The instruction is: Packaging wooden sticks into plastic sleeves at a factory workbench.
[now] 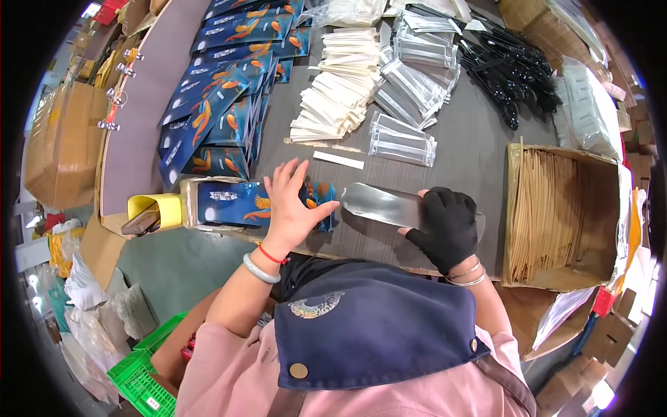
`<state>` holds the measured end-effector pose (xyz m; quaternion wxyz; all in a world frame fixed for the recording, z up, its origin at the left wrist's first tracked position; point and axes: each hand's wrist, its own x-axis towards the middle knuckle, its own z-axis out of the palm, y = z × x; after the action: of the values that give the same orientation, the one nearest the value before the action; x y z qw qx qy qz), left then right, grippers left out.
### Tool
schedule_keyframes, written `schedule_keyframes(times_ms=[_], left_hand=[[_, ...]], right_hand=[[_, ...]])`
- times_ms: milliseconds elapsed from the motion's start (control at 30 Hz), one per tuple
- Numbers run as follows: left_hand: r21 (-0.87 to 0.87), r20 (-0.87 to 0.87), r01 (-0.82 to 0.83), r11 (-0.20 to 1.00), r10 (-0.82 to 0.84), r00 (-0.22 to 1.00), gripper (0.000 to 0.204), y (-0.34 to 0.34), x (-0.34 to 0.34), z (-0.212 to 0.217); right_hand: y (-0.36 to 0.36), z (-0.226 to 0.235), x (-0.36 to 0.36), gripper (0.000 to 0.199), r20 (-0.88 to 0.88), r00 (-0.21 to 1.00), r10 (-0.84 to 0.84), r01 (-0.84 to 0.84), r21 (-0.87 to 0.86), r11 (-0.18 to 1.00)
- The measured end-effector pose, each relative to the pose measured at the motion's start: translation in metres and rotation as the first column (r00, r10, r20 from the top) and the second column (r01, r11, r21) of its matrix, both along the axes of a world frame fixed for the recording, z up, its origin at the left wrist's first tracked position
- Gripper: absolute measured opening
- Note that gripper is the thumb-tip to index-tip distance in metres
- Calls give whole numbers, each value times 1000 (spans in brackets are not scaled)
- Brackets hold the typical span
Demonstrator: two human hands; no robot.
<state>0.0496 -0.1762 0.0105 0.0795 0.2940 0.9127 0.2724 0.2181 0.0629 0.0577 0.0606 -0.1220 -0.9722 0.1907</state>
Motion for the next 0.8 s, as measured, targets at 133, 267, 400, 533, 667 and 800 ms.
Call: schedule_keyframes(times_ms=[133,267,400,533,667,800], left_hand=[[21,76,-3,1000,2,997,91,-1,-1,1],[46,101,5,999,-10,995,90,-2,-3,2],[51,93,12,999,-16,996,89,-1,-2,-1],[36,102,14,999,-17,995,87,0,-2,-1],[46,119,10,999,-15,993,86,-1,-3,-4],[5,125,15,1000,-15,992,91,-1,-3,-2]], right_hand=[[-4,0,-2,62,64,997,52,-50,-29,998],[-6,3,-3,62,79,993,83,-79,-60,995],[-4,9,-2,60,40,997,73,-73,-3,997],[-8,6,-4,60,36,996,85,-84,-13,996],[-12,7,-6,61,91,991,102,-96,-63,993],[-17,-5,-14,59,90,990,108,-99,-95,991]])
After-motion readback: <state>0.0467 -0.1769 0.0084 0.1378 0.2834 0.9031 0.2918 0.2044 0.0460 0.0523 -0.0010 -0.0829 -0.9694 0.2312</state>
